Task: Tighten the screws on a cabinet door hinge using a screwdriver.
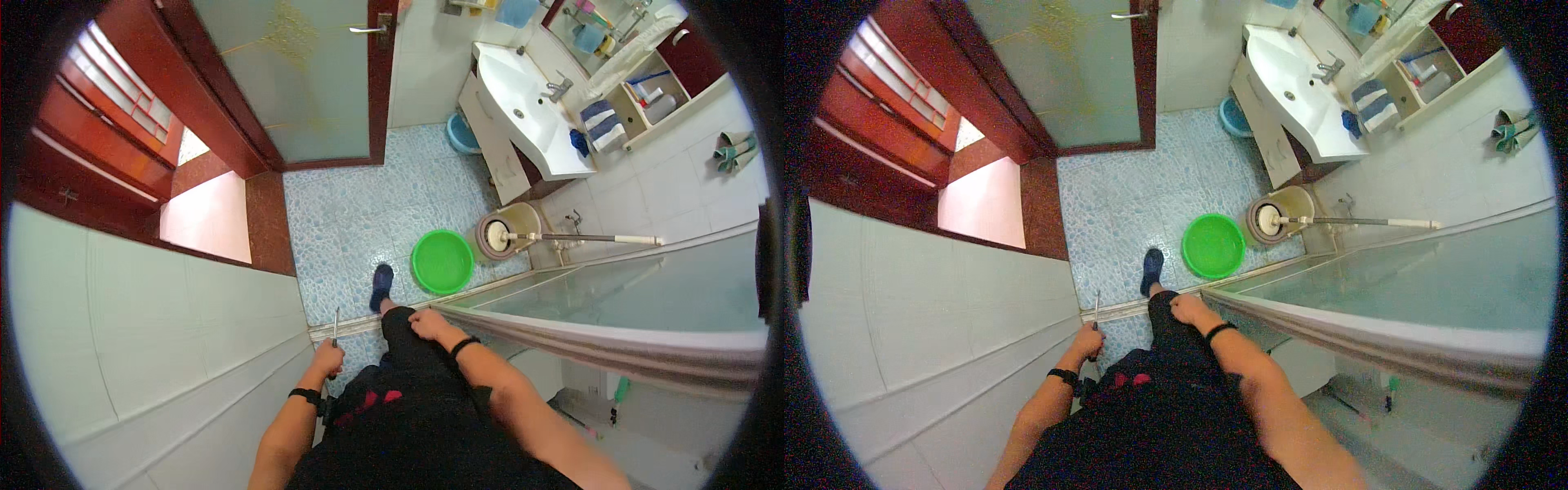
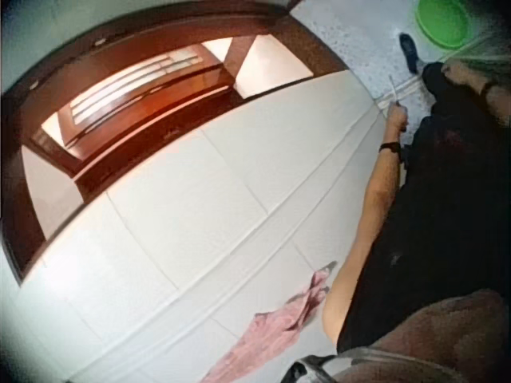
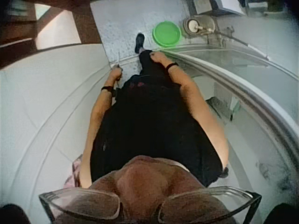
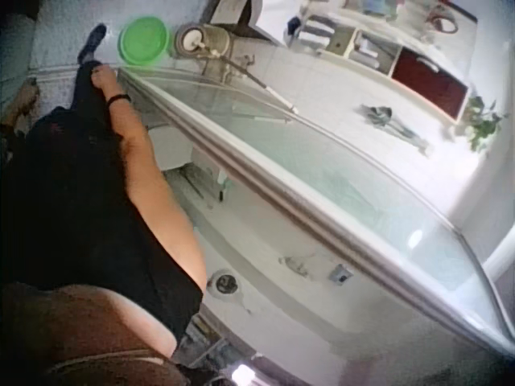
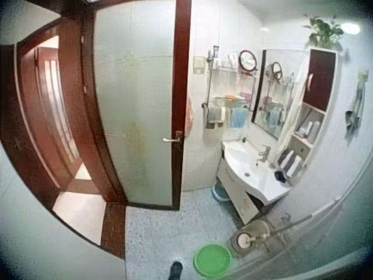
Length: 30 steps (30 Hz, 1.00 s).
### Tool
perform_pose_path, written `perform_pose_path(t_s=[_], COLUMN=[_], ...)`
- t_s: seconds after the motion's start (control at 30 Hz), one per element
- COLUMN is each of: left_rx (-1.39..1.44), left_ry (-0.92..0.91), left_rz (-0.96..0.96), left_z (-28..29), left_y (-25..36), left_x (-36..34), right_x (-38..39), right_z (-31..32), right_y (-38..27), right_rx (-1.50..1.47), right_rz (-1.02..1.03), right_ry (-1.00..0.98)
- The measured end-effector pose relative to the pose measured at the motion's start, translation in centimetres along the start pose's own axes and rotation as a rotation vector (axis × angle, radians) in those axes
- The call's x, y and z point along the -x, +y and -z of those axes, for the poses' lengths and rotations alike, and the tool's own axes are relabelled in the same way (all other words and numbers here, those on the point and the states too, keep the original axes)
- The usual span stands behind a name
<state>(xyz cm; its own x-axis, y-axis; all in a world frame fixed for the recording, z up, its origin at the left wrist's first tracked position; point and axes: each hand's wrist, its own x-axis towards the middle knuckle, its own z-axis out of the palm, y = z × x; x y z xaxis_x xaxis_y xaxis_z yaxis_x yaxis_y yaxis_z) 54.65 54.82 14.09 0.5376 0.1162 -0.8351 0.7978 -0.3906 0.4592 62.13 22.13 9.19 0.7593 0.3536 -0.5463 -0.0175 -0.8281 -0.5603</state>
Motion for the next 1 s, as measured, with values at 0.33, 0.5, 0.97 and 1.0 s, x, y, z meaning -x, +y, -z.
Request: perform_pose_path(t_s=[0.33,0.5,0.97,1.0], left_rx=[0.315,0.526,-0.741,-0.298], left_ry=[0.013,0.196,0.015,0.046], left_rz=[0.144,0.235,-0.314,-0.095], left_z=[9.3,16.3,27.4,27.0], left_y=[8.9,9.3,12.3,13.1], left_x=[-6.8,-12.9,-24.2,-25.3], right_x=[-16.4,-23.0,-40.0,-40.8], right_z=[6.0,12.2,39.0,41.4], right_y=[3.4,4.8,-2.1,-2.2], right_rx=[0.052,-0.223,-0.652,-0.665], right_rz=[-0.159,-0.304,-0.407,-0.383], right_ry=[-0.177,-0.110,0.211,0.281])
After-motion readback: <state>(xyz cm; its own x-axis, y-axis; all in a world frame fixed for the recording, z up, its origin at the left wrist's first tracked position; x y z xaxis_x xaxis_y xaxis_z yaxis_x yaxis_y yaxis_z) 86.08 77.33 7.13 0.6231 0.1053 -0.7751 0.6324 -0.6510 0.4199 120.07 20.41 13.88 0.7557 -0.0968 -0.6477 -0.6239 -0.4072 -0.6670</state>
